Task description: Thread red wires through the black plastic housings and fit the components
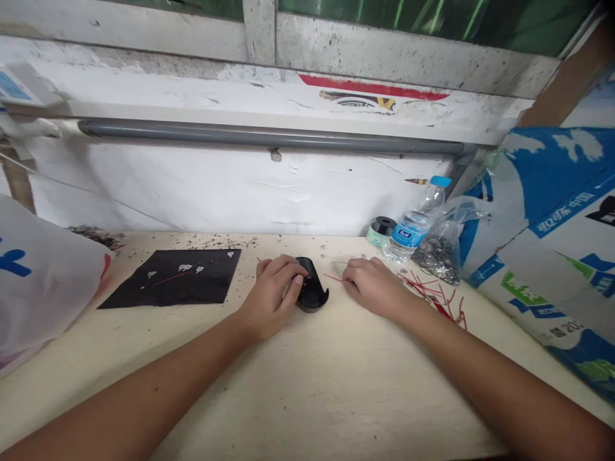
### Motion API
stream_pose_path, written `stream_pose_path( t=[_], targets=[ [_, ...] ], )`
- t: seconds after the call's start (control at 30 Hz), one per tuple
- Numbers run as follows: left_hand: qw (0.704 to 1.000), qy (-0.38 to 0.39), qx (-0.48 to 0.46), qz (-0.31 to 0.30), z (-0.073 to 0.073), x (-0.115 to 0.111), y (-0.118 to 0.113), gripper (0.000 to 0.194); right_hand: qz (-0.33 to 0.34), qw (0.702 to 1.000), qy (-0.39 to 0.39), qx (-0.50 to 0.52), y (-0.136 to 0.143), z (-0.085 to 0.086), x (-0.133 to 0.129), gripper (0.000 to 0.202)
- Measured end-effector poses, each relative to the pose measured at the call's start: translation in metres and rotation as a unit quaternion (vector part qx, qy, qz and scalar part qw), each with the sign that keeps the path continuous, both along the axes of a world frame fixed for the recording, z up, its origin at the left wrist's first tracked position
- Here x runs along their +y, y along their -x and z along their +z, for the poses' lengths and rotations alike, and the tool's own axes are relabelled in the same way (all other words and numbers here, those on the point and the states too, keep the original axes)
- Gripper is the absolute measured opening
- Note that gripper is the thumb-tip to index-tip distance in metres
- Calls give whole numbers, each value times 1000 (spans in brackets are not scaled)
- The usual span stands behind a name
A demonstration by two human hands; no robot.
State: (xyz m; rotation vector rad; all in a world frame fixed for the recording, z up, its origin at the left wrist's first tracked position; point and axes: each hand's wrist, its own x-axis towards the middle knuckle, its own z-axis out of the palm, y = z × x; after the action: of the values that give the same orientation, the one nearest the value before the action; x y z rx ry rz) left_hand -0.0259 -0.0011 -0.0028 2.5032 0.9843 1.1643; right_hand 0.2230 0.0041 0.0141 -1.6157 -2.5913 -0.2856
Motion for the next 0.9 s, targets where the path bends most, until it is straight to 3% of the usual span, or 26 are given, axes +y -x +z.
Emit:
stream_pose_path(
  t=[0.2,0.37,0.57,0.73,0.9],
  targets=[
    [1000,3,-13,5,-1,1,0,23,9,997,-64,-34,8,-14,-1,21],
    [1000,-9,-7,7,-3,1,-1,21,3,984,-144,105,12,-12,-3,13],
    [993,-112,4,32,-3,-3,-4,46,117,965,-183,144,21,-11,-9,11],
    [993,-113,36,26,-2,-7,-8,22,217,950,-170,150,25,-8,-16,14],
    [993,-115,14,27,-1,-7,-10,16,233,923,-188,243,25,-6,-20,11]
  ],
)
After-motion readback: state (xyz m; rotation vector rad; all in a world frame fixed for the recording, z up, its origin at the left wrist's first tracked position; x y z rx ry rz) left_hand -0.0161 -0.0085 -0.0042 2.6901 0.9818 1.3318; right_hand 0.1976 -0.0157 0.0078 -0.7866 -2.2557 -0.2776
